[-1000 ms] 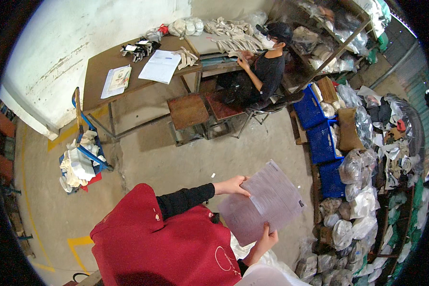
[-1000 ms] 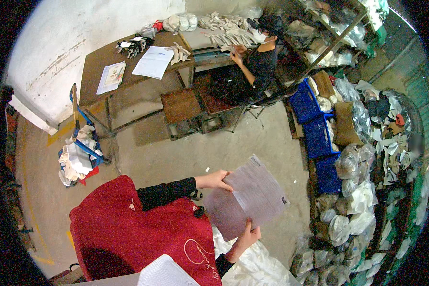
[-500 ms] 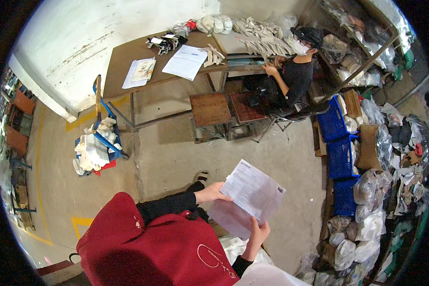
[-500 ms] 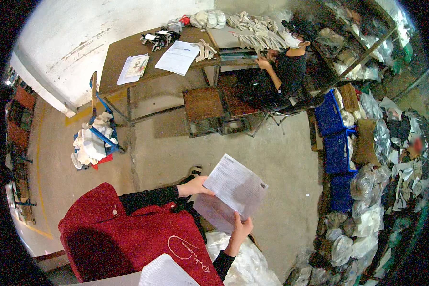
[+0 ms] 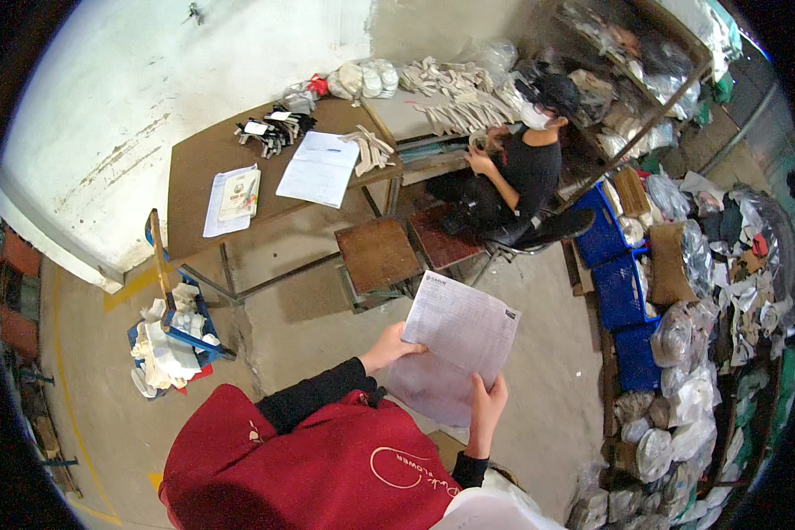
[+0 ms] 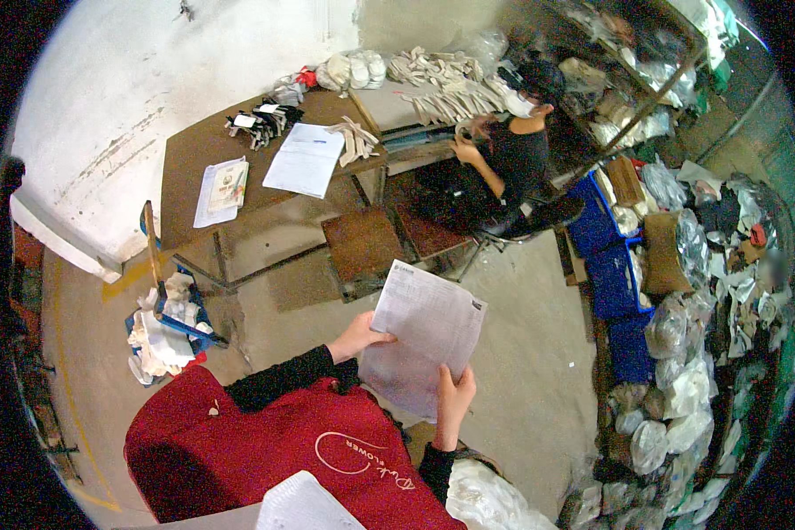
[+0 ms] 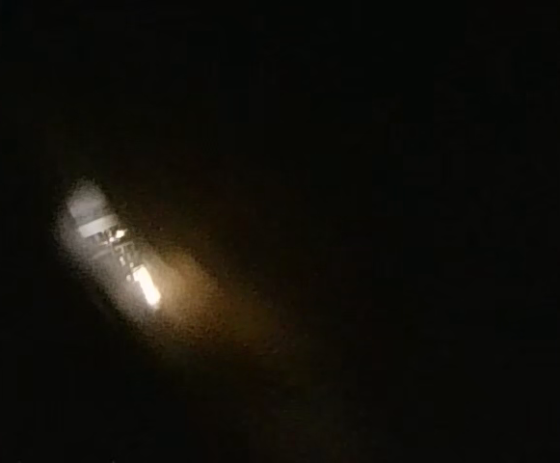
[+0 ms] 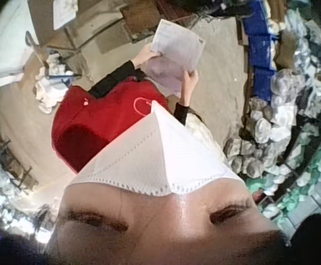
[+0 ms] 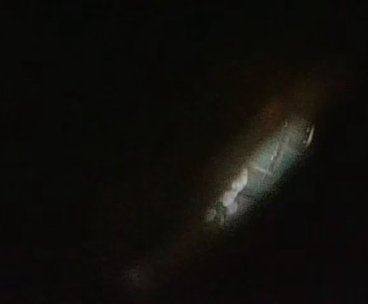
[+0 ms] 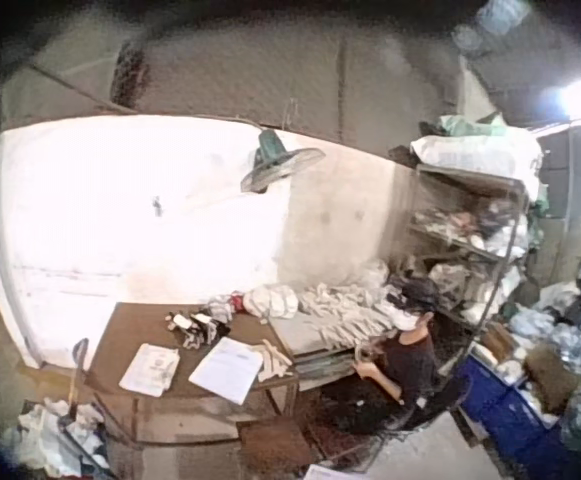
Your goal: The person retrieves a large plastic bag from a pile, opens it, and then repeatedly picks up, separates, and stacks flat beige strips on a table. Another person works at the same table in the background.
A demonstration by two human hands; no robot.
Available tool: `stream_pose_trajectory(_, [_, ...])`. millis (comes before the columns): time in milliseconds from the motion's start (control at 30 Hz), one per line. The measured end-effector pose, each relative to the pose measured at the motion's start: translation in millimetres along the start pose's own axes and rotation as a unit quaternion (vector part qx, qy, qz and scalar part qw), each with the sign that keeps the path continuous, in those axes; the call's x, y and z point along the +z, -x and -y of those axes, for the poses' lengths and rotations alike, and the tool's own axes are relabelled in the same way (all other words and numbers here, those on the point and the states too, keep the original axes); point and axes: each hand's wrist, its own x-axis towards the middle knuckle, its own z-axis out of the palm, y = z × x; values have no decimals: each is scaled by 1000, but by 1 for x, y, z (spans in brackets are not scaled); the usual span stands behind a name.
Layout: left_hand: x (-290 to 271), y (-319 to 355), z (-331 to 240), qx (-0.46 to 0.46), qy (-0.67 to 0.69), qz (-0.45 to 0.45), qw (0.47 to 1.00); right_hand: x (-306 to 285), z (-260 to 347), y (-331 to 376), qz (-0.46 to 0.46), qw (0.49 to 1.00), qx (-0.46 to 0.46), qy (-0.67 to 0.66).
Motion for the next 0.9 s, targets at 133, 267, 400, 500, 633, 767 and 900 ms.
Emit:
stream_pose_trajectory(133, [-65, -16, -11, 57, -104, -94, 989, 67, 3, -31, -28, 997, -6, -78])
stream_pose_trajectory(267, [-121, -6, -57, 86, -180, -195, 960, 120, 9, -60, 36, 997, 31, -54])
stream_pose_trajectory(400, [-182, 9, -59, 51, -167, -298, 939, 181, 36, -96, 157, 985, 42, 62])
stream_pose_trajectory(500, [-225, 15, -57, 41, -89, -383, 919, 233, 41, -139, 228, 964, -64, 122])
stream_pose_trajectory(633, [-288, 12, -53, 51, -109, -493, 861, 324, 69, -196, 312, 910, -171, 213])
stream_pose_trajectory(767, [-356, -16, -46, 61, -1, -563, 825, 433, 61, -279, 352, 828, -341, 274])
stream_pose_trajectory(900, [-423, -47, -38, 86, 19, -608, 789, 538, 43, -350, 397, 705, -396, 434])
